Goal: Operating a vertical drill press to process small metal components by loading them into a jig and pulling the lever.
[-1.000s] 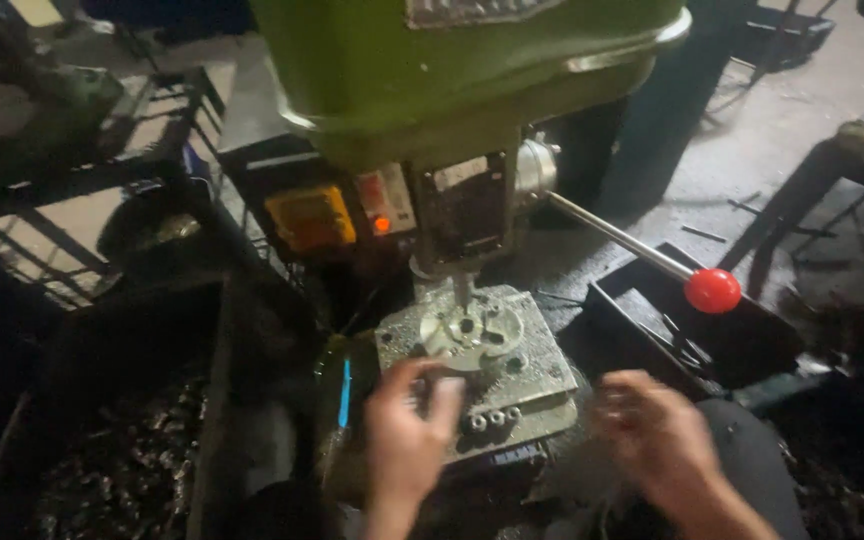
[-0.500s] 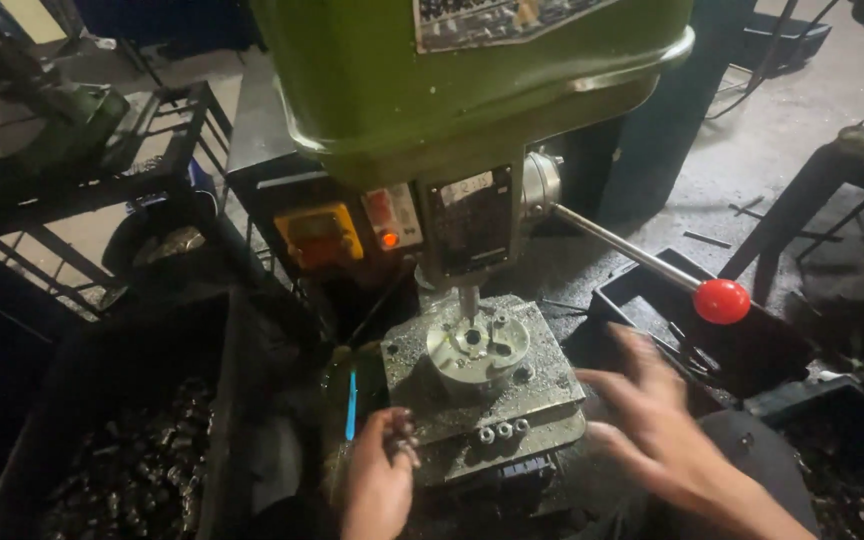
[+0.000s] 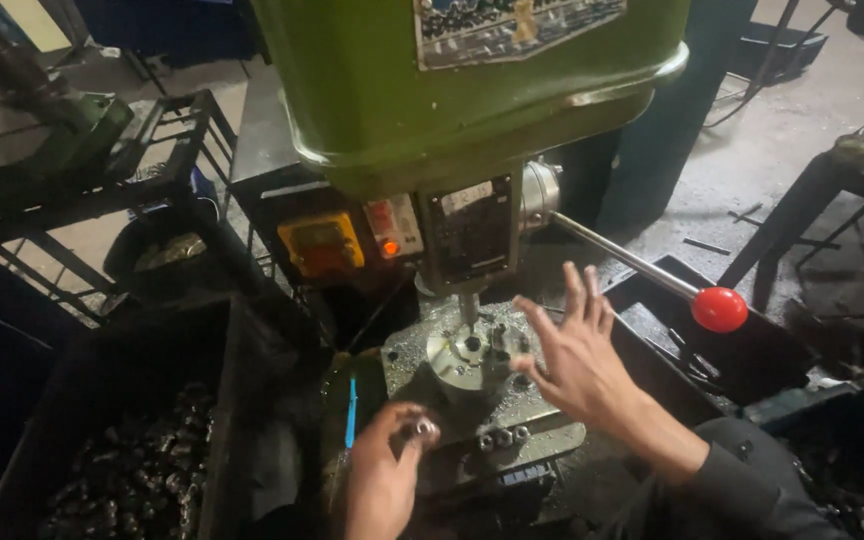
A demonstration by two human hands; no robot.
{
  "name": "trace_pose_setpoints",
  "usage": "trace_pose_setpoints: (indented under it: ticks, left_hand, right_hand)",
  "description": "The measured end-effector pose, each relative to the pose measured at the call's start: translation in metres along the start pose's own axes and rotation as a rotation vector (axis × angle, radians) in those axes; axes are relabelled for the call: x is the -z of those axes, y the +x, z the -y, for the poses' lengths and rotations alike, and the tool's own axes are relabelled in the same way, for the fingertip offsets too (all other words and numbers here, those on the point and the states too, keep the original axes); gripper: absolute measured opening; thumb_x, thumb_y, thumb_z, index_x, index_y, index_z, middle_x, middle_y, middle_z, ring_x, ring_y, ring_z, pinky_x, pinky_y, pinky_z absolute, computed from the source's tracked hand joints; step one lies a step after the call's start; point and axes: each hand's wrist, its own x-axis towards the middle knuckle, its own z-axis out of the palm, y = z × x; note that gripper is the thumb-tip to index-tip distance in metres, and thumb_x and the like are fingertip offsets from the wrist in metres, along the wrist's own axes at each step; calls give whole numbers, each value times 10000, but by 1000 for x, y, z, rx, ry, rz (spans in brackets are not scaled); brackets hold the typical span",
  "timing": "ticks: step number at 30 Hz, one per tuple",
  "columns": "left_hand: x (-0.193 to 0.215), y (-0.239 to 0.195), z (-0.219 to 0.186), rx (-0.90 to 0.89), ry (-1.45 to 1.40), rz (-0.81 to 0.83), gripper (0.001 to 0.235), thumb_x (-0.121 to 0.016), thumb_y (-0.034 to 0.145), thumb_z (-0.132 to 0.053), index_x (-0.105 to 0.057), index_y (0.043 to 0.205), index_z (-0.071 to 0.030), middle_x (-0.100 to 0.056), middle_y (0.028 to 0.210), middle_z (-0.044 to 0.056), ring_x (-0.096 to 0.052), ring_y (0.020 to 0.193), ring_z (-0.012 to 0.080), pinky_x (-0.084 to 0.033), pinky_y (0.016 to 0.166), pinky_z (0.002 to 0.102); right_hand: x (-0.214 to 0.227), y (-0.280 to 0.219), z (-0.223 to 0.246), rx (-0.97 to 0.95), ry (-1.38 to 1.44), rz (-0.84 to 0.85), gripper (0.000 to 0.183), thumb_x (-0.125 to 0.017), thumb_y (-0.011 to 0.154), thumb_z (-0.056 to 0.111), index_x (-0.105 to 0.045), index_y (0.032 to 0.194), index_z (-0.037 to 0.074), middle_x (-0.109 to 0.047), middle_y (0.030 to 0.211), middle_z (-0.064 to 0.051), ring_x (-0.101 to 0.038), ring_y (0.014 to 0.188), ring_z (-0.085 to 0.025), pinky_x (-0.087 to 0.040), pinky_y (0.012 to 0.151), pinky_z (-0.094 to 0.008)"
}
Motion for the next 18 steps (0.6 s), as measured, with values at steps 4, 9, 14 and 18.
trace_pose_setpoints:
  ticks: [4,9,14,18]
  left_hand:
    - [-5,9,-24,-147,3,-48,269,-849,767,-128,-764,1018,-172,-853,1091,-38,-752,1194,153,-491,1120,410]
    - [-33,54,-16,-416,-319,-81,410,-787,732,142,-678,1086,-35,-828,1010,118,-803,992,214,-676,817,326]
    - [-53,72,-38,-481,-70,-68,470,-749,821,80,-627,1238,-98,-794,1050,96,-805,922,213,-698,790,326]
    - [-61,79,-52,-445,178,34,557,-703,883,35,-558,1403,-102,-787,1103,49,-797,807,127,-564,486,176]
  right_hand:
    - [-6,-13,18,89,146,109,989,-85,802,836,-433,1527,261,141,1591,-416,129,1471,-600,1,1056,-836]
    - [-8,-22,24,364,151,146,915,-129,883,809,-390,1587,286,196,1592,-389,198,1465,-575,59,1091,-779]
    - [19,-53,16,341,590,65,651,-345,966,666,-704,1081,135,-109,1638,-279,-61,1513,-505,-161,1089,-784]
    - [-5,-77,-9,147,655,-67,323,-539,982,458,-691,1081,190,-299,1590,-207,-260,1476,-392,-249,1140,-643]
